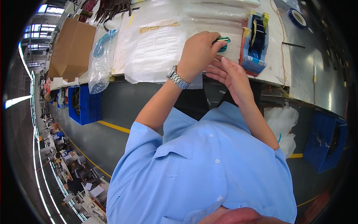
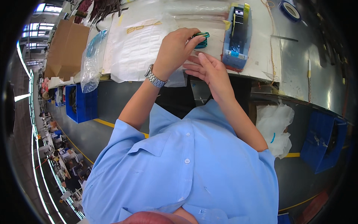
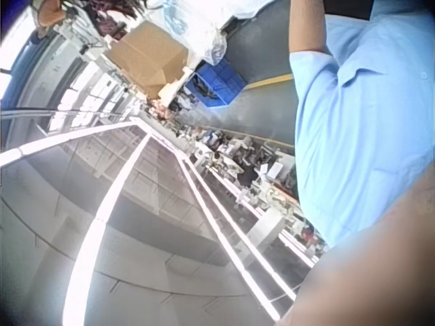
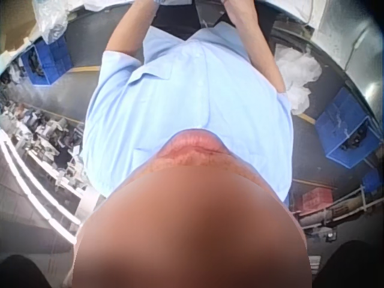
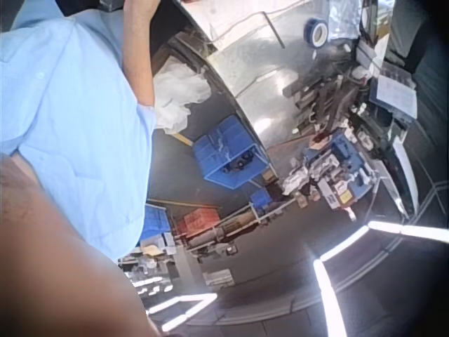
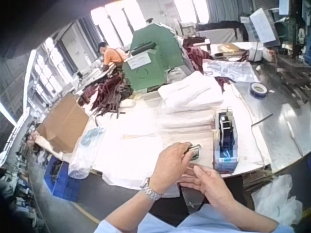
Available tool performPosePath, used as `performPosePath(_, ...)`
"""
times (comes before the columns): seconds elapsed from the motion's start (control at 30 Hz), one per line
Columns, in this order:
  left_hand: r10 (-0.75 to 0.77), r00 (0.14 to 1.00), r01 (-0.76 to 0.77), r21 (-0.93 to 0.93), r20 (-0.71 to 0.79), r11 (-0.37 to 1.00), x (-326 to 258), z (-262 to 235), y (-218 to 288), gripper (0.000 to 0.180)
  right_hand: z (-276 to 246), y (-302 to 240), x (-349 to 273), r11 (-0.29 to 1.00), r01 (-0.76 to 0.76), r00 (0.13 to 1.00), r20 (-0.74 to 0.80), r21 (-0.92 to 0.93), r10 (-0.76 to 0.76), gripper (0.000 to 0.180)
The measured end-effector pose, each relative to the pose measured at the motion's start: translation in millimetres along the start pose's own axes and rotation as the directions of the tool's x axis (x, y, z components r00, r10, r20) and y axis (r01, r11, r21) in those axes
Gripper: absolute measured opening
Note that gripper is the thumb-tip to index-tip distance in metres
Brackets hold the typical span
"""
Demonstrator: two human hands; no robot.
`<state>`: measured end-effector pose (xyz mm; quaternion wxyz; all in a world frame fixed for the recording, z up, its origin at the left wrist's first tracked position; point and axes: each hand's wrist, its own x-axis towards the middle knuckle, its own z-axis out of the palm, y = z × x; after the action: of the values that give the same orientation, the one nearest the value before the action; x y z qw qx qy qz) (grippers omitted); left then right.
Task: Applying blue protective film to gold-colored metal buckles and arranging them on a tray.
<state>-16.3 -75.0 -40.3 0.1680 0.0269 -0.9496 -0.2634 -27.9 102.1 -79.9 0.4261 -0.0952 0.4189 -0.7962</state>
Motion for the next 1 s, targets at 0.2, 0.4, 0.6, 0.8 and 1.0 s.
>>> performPosePath(0.2, 0.014, 1.000, -0.014, -0.052, 0.006, 0.999, -5, 1, 1, 0.034, -6, 1, 12, 0.990, 0.010, 1.000, 0.024, 0.140, -0.013, 0.051)
performPosePath(0.4, 0.028, 0.999, -0.031, -0.147, -0.022, 0.989, 0, 7, -7, 0.035, -7, 4, 19, 0.986, 0.028, 1.000, -0.013, 0.166, -0.026, 0.049)
performPosePath(0.6, 0.032, 0.996, -0.012, -0.231, 0.083, 0.973, 14, -3, -24, 0.035, 2, -3, 41, 0.962, 0.029, 0.997, -0.077, 0.272, -0.008, 0.046)
performPosePath(0.8, 0.077, 0.997, -0.065, -0.314, 0.026, 0.947, 23, 1, -42, 0.033, 4, -10, 64, 0.975, -0.008, 0.988, -0.147, 0.221, 0.041, 0.047)
performPosePath(1.0, 0.111, 0.993, -0.095, -0.265, 0.047, 0.960, 23, 12, -51, 0.038, 4, -15, 64, 0.973, -0.052, 0.975, -0.198, 0.223, 0.097, 0.049)
